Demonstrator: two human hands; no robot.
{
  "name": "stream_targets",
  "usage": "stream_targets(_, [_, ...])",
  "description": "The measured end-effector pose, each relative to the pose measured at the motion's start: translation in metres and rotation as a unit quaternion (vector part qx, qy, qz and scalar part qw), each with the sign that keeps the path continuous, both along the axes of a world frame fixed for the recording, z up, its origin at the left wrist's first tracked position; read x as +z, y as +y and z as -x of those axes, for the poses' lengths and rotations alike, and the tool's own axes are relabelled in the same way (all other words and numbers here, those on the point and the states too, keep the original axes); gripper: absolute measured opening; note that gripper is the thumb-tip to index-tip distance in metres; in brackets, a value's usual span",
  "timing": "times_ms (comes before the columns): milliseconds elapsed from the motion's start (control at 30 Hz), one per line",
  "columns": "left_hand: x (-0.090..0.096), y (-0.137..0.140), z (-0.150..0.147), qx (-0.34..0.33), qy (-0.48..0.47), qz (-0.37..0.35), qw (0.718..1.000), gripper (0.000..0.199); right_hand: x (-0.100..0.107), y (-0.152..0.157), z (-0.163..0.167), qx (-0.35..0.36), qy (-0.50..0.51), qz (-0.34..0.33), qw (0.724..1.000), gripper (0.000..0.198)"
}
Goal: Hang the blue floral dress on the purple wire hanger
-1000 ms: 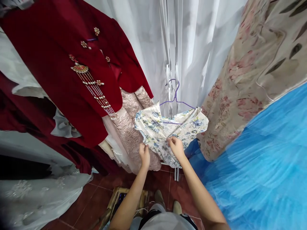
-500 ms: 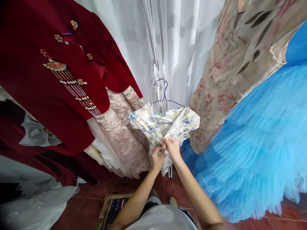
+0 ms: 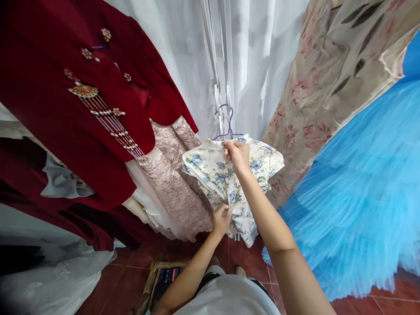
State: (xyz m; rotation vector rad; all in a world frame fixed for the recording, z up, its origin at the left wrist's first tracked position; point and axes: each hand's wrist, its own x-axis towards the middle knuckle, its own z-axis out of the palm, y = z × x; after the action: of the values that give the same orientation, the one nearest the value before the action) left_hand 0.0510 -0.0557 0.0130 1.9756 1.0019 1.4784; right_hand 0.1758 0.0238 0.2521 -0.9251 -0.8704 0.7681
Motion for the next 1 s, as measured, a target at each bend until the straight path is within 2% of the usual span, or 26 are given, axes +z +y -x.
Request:
stream_targets(67, [0.029, 0.018, 0.009, 0.008, -0.022, -0.052, 0.998, 0.016, -0.001, -0.005, 0.002, 0.004, -0.004, 0.014, 1.0, 0.024])
stream_targets(100, [0.051, 0.029, 0.012, 0.022, -0.037, -0.081, 0.996, 0.028, -0.003, -0.008, 0.002, 0.004, -0.007, 0.021, 1.0, 0.023])
stream_targets(133, [0.078, 0.043, 0.015, 0.04, -0.046, -0.106, 0.992, 0.037, -0.006, -0.012, 0.003, 0.004, -0.011, 0.027, 1.0, 0.023])
stream_targets(200, [0.138, 0.071, 0.018, 0.04, -0.025, -0.165, 0.985, 0.04, -0.011, -0.017, 0.004, 0.003, -0.028, 0.032, 0.999, 0.026])
stream_targets(267, [0.192, 0.097, 0.017, -0.006, 0.068, -0.195, 0.978, 0.036, -0.015, -0.02, 0.002, 0.002, -0.046, 0.031, 0.998, 0.028])
stream_targets(300, [0.213, 0.108, 0.016, -0.033, 0.13, -0.201, 0.97, 0.033, -0.016, -0.021, 0.001, 0.001, -0.053, 0.029, 0.998, 0.028])
stream_targets(367, [0.24, 0.123, 0.012, -0.053, 0.227, -0.201, 0.951, 0.031, -0.018, -0.018, -0.002, -0.003, -0.069, 0.026, 0.997, 0.028])
stream_targets(467, [0.256, 0.131, 0.009, -0.042, 0.285, -0.216, 0.933, 0.03, -0.021, -0.011, -0.002, -0.003, -0.095, 0.022, 0.995, 0.03])
stream_targets(600, [0.269, 0.141, 0.02, -0.008, 0.263, -0.238, 0.935, 0.028, -0.035, -0.007, 0.01, -0.001, -0.113, 0.025, 0.993, 0.031])
stream_targets(700, [0.284, 0.163, 0.047, 0.03, 0.206, -0.241, 0.948, 0.026, -0.056, -0.013, 0.023, 0.03, -0.131, 0.068, 0.989, 0.033])
stream_targets(800, [0.292, 0.195, 0.093, 0.074, 0.153, -0.227, 0.959, 0.025, -0.082, -0.025, 0.031, 0.064, -0.137, 0.106, 0.983, 0.039])
stream_targets(900, [0.277, 0.22, 0.145, 0.106, 0.12, -0.155, 0.975, 0.022, -0.107, -0.038, 0.032, 0.085, -0.132, 0.126, 0.98, 0.038])
stream_targets(1000, [0.238, 0.222, 0.183, 0.127, 0.076, -0.048, 0.988, 0.021, -0.129, -0.049, 0.029, 0.107, -0.139, 0.148, 0.973, 0.033])
